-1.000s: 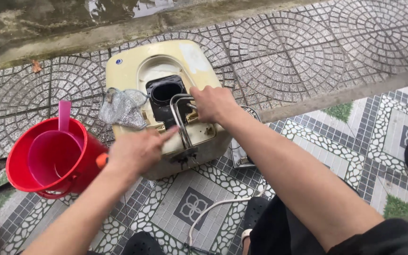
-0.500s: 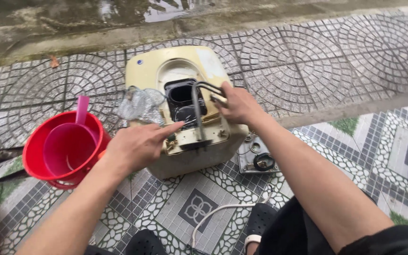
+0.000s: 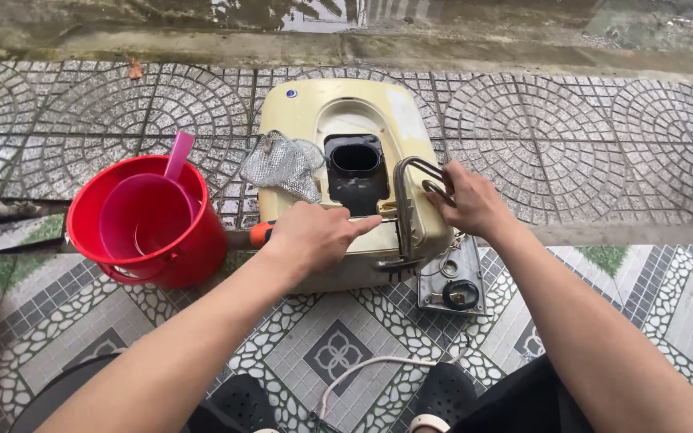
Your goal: Dismantling a water heater to remove and inspect the heating element
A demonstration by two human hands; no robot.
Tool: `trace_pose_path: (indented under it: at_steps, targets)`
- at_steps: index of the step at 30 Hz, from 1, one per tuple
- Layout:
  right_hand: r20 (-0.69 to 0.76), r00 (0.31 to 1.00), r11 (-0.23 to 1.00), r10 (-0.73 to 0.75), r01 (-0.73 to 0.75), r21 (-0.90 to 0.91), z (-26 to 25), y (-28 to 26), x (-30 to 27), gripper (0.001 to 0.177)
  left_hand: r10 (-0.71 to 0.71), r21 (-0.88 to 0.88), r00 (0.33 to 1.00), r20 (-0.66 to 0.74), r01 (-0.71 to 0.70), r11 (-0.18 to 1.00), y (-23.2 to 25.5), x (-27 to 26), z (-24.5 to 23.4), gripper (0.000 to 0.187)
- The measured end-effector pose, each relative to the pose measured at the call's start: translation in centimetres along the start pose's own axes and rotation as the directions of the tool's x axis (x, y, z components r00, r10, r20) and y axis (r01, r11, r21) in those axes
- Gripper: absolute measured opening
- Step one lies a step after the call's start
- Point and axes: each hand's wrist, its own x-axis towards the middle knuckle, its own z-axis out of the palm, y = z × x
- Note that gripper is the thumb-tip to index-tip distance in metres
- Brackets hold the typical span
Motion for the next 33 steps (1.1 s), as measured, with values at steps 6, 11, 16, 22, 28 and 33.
trace_pose_path:
  at_steps: [6,11,16,22,28,33]
  targets:
    - [0.030,1.000,0.999,-0.010,0.012,-0.053,0.6,1.0,0.9,0.035,0.034,0.065,0.999,0.024,-0.036,0.997,0.6,-0.1,1.1,0.059]
    - [0.041,0.999,0.997,-0.006,0.009,-0.072,0.4,0.9,1.0,0.036,-0.005,0.042,1.000,-0.031,0.007,0.999,0.8,-1.0,-0.4,0.060]
    - [0.034,0.999,0.997,-0.001,0.004,-0.080,0.7,1.3,1.2,0.037,0.014,0.072,0.999,0.052,-0.018,0.997,2.0,-0.4,0.2,0.060]
    - [0.051,0.999,0.994,0.016,-0.011,-0.105,0.5,0.9,1.0,0.036,-0.022,0.035,0.999,-0.028,0.023,0.999,2.4,-0.3,0.4,0.057]
    - [0.060,0.998,0.992,0.028,-0.020,-0.122,0.2,0.7,1.1,0.036,0.006,0.066,1.000,-0.001,-0.006,0.998,2.7,-0.2,0.5,0.057]
    - [0.075,0.997,0.994,0.032,-0.024,-0.106,0.9,1.6,1.5,0.036,-0.243,-0.027,0.968,-0.061,0.241,0.970,-0.1,-0.2,-0.1,0.059]
